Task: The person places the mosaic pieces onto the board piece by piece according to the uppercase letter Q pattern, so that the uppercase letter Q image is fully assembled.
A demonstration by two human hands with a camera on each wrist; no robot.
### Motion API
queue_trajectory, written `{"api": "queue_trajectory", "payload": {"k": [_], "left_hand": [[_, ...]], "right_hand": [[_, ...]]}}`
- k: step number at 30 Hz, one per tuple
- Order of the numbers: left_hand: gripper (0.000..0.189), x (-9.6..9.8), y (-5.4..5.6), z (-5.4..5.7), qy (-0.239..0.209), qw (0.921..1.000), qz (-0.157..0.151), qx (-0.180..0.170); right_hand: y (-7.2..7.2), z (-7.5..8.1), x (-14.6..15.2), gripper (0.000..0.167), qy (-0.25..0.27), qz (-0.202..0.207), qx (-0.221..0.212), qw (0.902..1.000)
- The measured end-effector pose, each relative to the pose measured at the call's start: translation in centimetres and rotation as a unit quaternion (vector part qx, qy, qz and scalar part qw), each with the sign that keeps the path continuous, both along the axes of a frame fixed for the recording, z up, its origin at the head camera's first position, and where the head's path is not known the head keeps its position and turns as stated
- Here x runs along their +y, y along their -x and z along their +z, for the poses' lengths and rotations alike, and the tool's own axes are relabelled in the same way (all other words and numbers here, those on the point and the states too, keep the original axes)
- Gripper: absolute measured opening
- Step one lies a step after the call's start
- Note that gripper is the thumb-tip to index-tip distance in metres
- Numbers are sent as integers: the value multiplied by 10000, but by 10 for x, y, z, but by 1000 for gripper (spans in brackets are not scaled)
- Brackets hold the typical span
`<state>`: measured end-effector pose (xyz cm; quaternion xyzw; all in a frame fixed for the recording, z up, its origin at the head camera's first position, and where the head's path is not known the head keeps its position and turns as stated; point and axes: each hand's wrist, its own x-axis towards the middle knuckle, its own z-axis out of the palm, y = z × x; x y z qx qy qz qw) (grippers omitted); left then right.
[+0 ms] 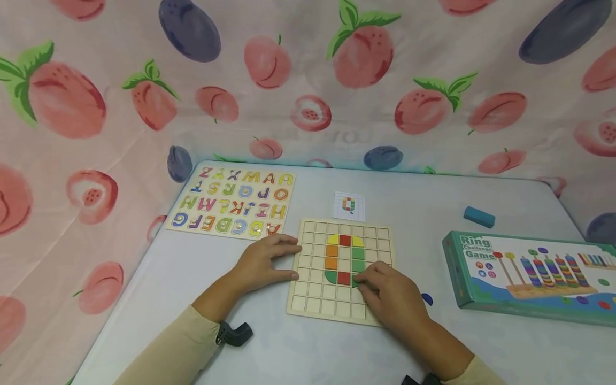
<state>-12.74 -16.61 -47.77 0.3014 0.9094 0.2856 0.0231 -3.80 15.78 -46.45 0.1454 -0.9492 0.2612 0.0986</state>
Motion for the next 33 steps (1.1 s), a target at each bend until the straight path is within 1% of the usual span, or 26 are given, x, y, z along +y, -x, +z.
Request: {"api": "queue_trajectory", "payload": {"k": [6, 11, 14, 20, 26, 33], "left_hand": [[64, 0, 2, -1, 63, 10000, -28, 27], [64, 0, 3, -2, 92, 9999, -48, -18], [64, 0, 2, -2, 105, 9999, -54, 32], [64, 1, 3, 0, 90, 9999, -57, 21], [63, 2, 3, 1, 45, 10000, -22, 9], [64, 0, 1, 1, 45, 10000, 1, -52]], "right_hand": [[0, 2, -1, 20, -77, -41, 29, 10000], [-1, 2, -1, 21, 23, -26, -36, 10000], [-2, 4, 0, 23, 69, 5, -120, 9999], [-9, 6, 9, 24, 265, -7, -156, 9995], [-18, 8, 25, 29, 189, -279, -169, 9993], [-28, 9, 46, 29, 53, -916, -409, 9949]]}}
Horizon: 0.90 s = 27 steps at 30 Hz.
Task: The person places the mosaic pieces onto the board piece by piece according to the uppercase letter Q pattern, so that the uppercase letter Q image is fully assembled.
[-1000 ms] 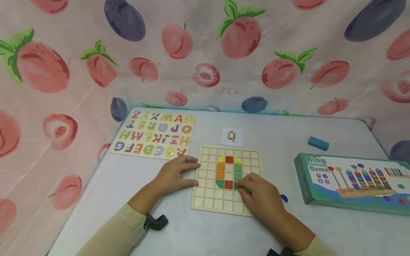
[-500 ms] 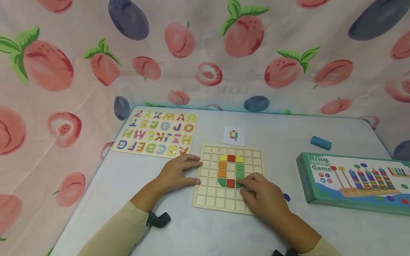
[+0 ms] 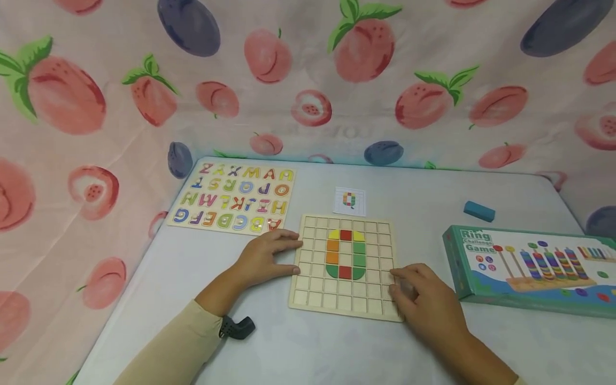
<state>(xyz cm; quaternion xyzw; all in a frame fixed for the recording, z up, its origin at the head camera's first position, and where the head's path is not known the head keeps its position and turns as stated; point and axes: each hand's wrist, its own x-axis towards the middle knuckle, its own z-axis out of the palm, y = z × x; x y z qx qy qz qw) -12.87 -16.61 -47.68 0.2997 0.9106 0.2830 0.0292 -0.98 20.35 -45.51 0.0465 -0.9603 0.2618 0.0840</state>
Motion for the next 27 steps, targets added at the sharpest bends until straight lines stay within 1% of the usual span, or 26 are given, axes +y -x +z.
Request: {"api": "queue_trajectory", "payload": {"k": [5, 8, 12, 15, 21, 24, 27], "left_hand": [[64, -2, 0, 0, 50, 9999, 95, -115], [63, -3, 1, 0, 94, 9998, 96, -114], [63, -3, 1, -1, 109, 9998, 93, -114], [63, -3, 0, 0, 82, 9998, 96, -131], [63, 0, 1, -1, 68, 9999, 31, -80], [63, 0, 1, -1, 55, 10000, 21, -45], [63, 1, 1, -1, 27, 10000, 26, -41]], "right_hand": [[-7, 1, 16, 34, -145, -366, -137, 9991], [-14, 1, 23, 37, -345, -538, -446, 9970], [-22, 1, 31, 43, -559, -732, -953, 9912], [-27, 1, 35, 46, -630, -823, -1165, 9878], [-35, 2, 41, 46, -803, -868, -1414, 9829], [-36, 2, 42, 48, -854, -926, -1553, 9798], [-37, 4, 42, 53, -826, -986, -1697, 9771]]}}
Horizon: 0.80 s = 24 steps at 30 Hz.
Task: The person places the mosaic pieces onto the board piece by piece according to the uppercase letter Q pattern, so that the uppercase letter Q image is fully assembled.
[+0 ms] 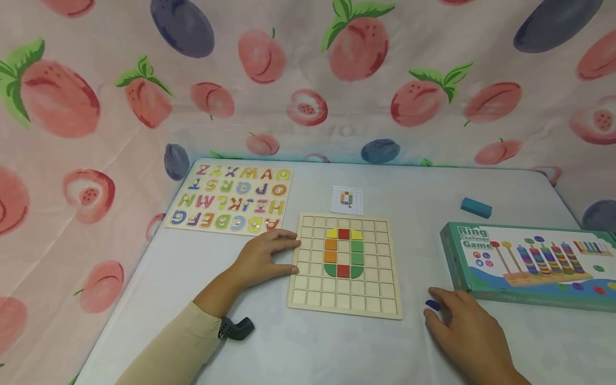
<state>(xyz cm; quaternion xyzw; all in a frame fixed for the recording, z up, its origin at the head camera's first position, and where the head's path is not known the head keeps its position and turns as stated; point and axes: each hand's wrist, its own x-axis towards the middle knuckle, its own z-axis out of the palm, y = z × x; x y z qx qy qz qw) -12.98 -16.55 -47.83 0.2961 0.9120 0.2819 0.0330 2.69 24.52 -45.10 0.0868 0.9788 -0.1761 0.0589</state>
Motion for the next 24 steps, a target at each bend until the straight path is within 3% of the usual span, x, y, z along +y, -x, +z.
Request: {"api": "queue_trajectory", "payload": {"k": [6, 10, 13, 20, 24], "left_hand": [[63, 0, 0, 0, -20, 10000, -19, 23], [63, 0, -1, 0, -54, 10000, -25, 42], [62, 0, -1, 0, -60, 10000, -37, 11], [62, 0, -1, 1, -26, 10000, -33, 24], [62, 0, -1, 0, 14, 10000, -15, 20]], "right_hand": [[-6, 4, -7, 59, 499, 145, -78, 9986], [-11, 4, -10, 47, 835, 358, 497, 9946], [-9, 2, -7, 41, 788, 384, 831, 9927], [-1, -1, 1, 41, 627, 667, 170, 9957], [0, -2, 1, 28, 652, 793, 328, 9942]]}}
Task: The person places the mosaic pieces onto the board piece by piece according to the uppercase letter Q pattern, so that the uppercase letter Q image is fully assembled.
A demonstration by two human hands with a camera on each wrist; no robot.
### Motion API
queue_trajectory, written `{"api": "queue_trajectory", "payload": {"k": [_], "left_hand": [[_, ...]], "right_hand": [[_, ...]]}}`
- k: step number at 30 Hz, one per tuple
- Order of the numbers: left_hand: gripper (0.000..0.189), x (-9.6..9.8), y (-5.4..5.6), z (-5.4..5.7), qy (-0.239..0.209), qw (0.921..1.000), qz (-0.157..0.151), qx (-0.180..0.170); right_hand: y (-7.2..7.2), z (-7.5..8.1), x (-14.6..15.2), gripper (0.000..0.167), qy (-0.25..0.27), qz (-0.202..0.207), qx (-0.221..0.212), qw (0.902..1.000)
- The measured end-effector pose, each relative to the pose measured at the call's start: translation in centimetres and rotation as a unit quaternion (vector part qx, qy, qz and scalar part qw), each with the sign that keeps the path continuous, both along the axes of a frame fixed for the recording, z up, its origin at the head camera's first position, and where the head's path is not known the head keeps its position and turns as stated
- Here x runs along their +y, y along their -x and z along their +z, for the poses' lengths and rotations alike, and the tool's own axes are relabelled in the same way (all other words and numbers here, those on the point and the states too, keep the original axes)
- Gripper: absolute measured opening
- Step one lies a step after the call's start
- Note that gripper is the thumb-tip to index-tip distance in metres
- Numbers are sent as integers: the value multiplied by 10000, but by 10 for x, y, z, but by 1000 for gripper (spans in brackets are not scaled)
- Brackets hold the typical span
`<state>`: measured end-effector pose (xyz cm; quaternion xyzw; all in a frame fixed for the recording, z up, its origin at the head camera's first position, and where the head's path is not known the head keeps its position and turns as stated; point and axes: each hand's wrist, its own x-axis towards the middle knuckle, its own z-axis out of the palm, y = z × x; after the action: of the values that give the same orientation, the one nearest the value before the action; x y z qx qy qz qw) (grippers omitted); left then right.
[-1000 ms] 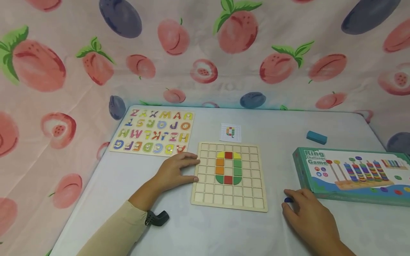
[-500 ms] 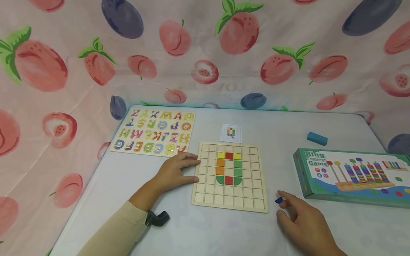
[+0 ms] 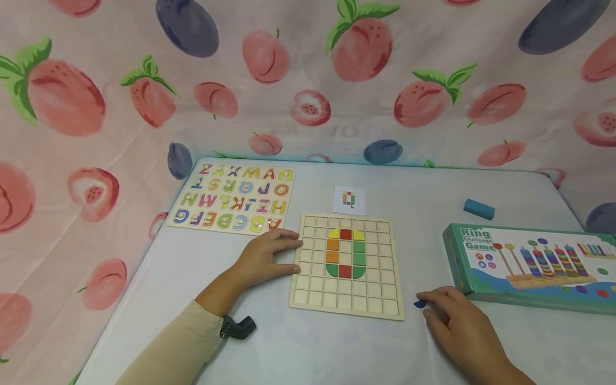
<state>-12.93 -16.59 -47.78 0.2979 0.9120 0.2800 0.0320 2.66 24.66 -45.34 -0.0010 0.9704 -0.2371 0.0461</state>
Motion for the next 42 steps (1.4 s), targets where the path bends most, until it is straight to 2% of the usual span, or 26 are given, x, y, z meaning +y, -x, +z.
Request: {"api": "queue_trajectory", "payload": {"k": [4, 9, 14, 20, 30, 37, 42], "left_hand": [[62, 0, 0, -1, -12, 10000, -9, 49], [63, 0, 0, 0, -26, 9999, -56, 109], [64, -1, -1, -1, -8, 9998, -91, 149], [64, -2, -1, -1, -3, 9998, -105, 159], [64, 1, 2, 1, -41, 9997, -136, 178], [64, 1, 2, 1, -27, 9999, -84, 111], [64, -1, 1, 1, -8, 10000, -67, 74]], "right_hand": [[1, -1, 0, 19, 8, 1, 69, 10000], [4, -1, -4, 18, 49, -71, 88, 9999], [11, 0, -16, 16, 362, -24, 572, 9977], [20, 4, -39, 15, 571, 286, 1054, 9924], [38, 9, -71, 11, 490, 597, 606, 9952], [45, 5, -88, 9, 450, 761, 622, 9941], [48, 7, -95, 9, 335, 690, 555, 9955]]}}
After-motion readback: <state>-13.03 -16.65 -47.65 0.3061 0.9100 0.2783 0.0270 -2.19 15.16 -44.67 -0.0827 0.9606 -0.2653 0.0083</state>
